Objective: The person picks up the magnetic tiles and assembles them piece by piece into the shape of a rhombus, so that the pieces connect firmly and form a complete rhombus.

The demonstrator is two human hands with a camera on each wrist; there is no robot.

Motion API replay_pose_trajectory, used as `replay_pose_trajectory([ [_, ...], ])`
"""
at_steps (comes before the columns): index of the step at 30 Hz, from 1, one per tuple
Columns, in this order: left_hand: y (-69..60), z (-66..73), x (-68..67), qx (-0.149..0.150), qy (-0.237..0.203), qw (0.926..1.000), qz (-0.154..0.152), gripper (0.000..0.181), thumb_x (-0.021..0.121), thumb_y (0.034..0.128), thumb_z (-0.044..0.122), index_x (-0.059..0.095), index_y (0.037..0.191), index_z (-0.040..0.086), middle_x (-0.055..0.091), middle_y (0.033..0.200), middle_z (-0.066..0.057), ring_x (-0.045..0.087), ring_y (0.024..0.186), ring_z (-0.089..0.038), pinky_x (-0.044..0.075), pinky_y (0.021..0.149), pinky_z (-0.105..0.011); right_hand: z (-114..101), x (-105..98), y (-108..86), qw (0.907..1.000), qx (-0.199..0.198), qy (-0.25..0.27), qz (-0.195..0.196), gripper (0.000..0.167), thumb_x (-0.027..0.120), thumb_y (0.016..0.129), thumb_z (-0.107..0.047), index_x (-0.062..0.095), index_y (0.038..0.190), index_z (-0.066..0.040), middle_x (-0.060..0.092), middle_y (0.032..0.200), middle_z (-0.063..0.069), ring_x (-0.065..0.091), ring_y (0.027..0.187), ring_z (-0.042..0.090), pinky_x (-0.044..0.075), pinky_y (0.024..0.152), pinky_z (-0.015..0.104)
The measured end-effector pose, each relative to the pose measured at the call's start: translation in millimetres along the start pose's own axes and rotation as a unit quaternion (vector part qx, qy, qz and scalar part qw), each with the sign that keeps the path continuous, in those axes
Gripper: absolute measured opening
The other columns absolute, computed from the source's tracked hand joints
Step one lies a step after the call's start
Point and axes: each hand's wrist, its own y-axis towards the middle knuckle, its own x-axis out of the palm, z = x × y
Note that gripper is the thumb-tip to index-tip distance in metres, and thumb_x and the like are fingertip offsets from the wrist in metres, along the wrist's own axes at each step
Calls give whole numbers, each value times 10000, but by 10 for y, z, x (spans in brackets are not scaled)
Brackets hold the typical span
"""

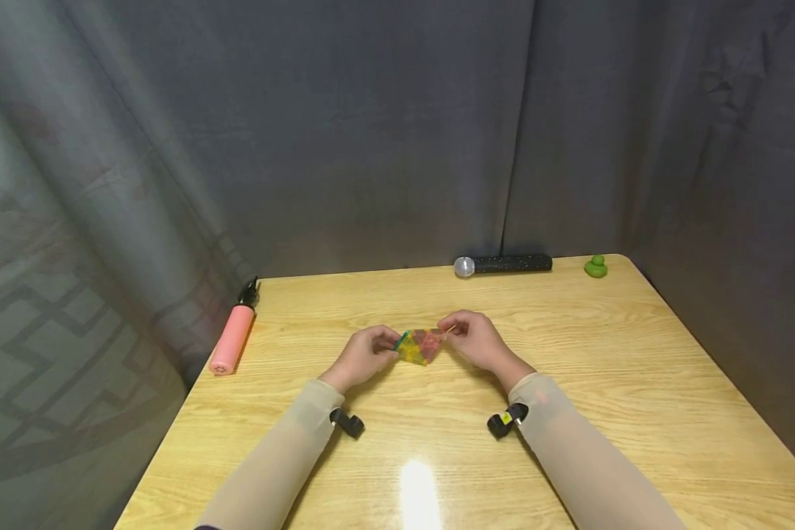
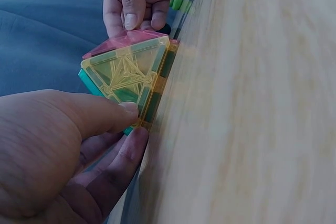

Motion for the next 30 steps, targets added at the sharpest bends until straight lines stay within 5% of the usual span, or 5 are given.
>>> replay_pose_trajectory([
  [18,-22,21,-17,193,75,9998,44,269,761,969,69,709,1219,152,711,1113,36,688,1039,-130,576,906,-304,2,-29,-1,9999,82,-102,-106,161,765,975,-113,784,1135,-113,733,1124,69,668,903,235,569,740,351],
  [30,-31,-12,-220,477,338,9978,303,283,705,1026,150,684,1294,61,704,1233,-28,657,1123,-174,553,977,-389,36,-143,21,9986,84,-522,90,211,706,1023,-155,760,1205,-61,726,1156,75,657,946,233,549,808,403],
])
